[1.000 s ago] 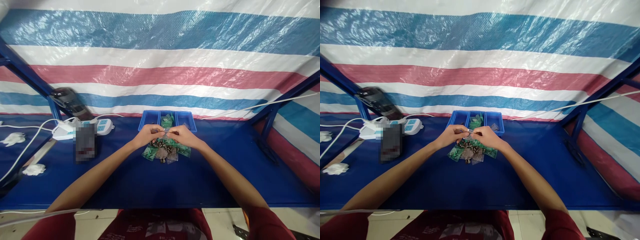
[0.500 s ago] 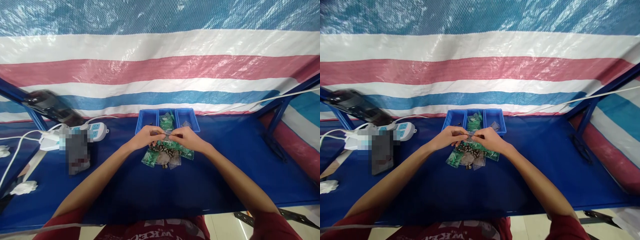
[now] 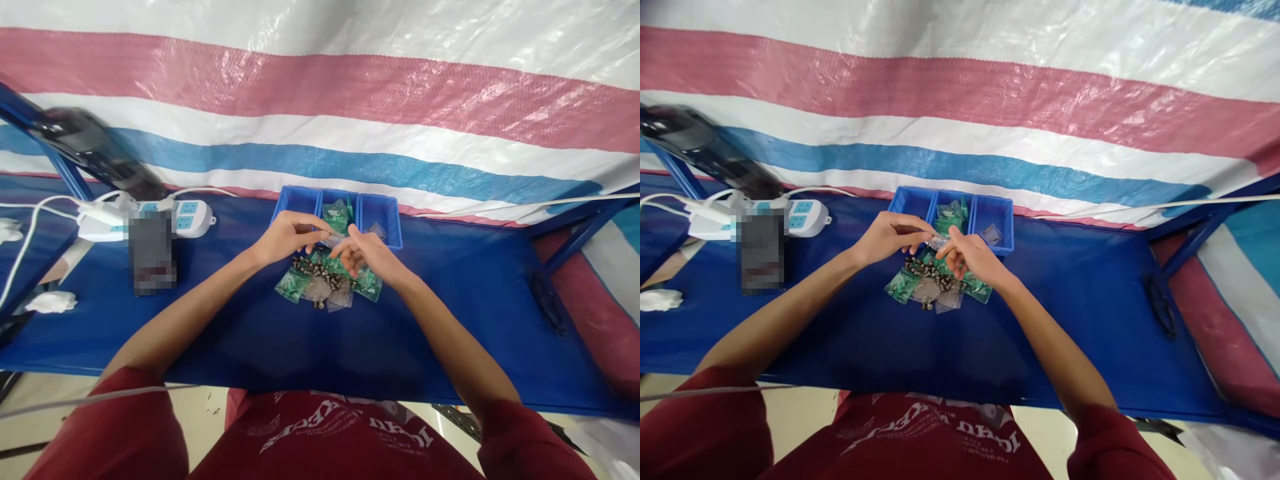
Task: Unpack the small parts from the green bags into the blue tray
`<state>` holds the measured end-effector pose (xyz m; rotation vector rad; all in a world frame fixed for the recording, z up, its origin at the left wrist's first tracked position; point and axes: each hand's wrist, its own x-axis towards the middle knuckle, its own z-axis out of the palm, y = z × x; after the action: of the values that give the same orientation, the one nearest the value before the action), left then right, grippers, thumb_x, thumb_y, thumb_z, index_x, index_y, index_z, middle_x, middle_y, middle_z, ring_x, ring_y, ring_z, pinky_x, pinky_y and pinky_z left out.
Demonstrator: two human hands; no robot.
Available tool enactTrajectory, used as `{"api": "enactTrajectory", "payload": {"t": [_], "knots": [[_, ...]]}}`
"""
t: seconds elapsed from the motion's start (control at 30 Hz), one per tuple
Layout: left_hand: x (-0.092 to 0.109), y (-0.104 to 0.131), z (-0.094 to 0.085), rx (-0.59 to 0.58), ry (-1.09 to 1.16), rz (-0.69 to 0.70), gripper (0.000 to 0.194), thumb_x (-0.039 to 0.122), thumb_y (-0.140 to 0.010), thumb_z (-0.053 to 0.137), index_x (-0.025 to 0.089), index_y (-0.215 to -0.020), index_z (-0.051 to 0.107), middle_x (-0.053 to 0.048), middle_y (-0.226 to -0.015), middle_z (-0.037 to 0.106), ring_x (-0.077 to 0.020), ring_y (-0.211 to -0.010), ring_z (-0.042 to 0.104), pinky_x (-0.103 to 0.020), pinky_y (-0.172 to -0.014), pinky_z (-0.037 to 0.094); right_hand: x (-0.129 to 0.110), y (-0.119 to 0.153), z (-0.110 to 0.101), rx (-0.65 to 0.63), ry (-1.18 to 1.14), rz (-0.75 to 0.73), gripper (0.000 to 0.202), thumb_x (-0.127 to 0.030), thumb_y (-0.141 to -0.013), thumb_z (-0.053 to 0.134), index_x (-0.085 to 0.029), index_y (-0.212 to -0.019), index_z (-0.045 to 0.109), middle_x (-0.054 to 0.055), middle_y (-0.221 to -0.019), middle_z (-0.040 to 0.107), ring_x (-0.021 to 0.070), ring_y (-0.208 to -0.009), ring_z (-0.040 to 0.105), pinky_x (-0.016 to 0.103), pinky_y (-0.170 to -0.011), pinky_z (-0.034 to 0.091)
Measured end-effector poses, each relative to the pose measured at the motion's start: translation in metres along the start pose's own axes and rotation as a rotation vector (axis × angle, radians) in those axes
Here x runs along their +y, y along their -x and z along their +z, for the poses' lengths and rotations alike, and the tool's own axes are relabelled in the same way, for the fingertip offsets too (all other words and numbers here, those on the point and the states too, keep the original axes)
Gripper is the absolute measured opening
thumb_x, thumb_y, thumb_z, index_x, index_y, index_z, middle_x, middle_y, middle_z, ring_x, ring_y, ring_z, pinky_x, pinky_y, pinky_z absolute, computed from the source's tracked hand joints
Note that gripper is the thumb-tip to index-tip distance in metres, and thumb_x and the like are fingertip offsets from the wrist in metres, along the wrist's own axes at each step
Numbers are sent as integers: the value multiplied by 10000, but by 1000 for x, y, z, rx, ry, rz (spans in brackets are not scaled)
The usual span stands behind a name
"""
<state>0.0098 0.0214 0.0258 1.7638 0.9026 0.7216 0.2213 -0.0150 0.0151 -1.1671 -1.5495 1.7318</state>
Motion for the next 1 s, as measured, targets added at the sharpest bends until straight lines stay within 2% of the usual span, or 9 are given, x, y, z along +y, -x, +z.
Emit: {"api": "enactTrajectory", "payload": {"t": [0.17, 0.33, 0.43, 0.53, 0.6, 0.67, 0.73, 0.83, 1.0], "knots": [[5, 3, 2, 77, -51, 177, 227, 345, -817, 651, 178, -945, 734, -82, -1056, 653, -68, -576, 557, -223, -555, 496, 5, -4, -2, -52, -169, 85, 591, -674, -849, 420, -122, -851, 633, 43, -606, 604, 117, -461, 564, 233, -444, 465], [9, 7, -5, 58, -170, 266, 159, 291, -833, 628, 231, -930, 739, -61, -1177, 602, -89, -690, 588, -230, -606, 517, 3, -3, 3, -11, -228, -20, 348, -490, -758, 673, -160, -788, 567, 6, -671, 622, 101, -509, 581, 226, -502, 484], [8, 6, -7, 84, -148, 234, 256, 294, -816, 645, 223, -1059, 685, -79, -1224, 583, -63, -620, 576, -208, -566, 507, 2, -3, 6, 78, -230, -88, 318, -438, -719, 716, -165, -774, 562, -11, -665, 610, 94, -509, 574, 226, -499, 472], [6, 4, -8, 69, -22, 91, 397, 350, -839, 613, 187, -1199, 579, -98, -1088, 648, -63, -533, 575, -172, -449, 449, -1, -2, 10, 126, -193, -131, 307, -432, -717, 714, -168, -770, 566, -11, -658, 605, 102, -517, 577, 233, -497, 471], [6, 3, -9, -24, 54, -36, 412, 425, -872, 550, 129, -1156, 592, -88, -858, 678, -94, -501, 593, -176, -413, 434, -4, -2, 11, 155, -146, -171, 297, -434, -725, 703, -172, -776, 572, -4, -664, 610, 111, -522, 584, 242, -497, 477], [8, 4, -10, -92, 117, -114, 472, 504, -897, 469, 105, -1104, 614, -86, -774, 666, -112, -499, 609, -182, -405, 430, -7, -2, 13, 193, -78, -209, 281, -430, -737, 690, -177, -774, 575, 3, -666, 614, 121, -520, 589, 250, -493, 483], [11, 8, -11, -128, 126, -117, 504, 543, -892, 454, 105, -1070, 627, -72, -707, 651, -117, -508, 615, -179, -413, 429, -10, -3, 15, 209, 2, -229, 258, -420, -752, 675, -182, -766, 576, 7, -663, 618, 130, -518, 593, 260, -491, 489], [16, 12, -12, -153, 38, -57, 434, 515, -825, 584, 118, -987, 651, -38, -640, 635, -111, -515, 611, -169, -425, 430, -14, -3, 17, 159, 96, -243, 223, -393, -774, 653, -184, -752, 577, 9, -662, 623, 137, -527, 602, 272, -505, 507], [21, 6, -22, -294, -58, -68, 335, 423, -753, 692, 122, -899, 682, -57, -720, 681, -127, -555, 641, -181, -434, 452, -26, -4, 15, 47, 249, -228, 165, -333, -795, 622, -171, -778, 604, 9, -633, 622, 123, -520, 607, 248, -506, 507]]}}
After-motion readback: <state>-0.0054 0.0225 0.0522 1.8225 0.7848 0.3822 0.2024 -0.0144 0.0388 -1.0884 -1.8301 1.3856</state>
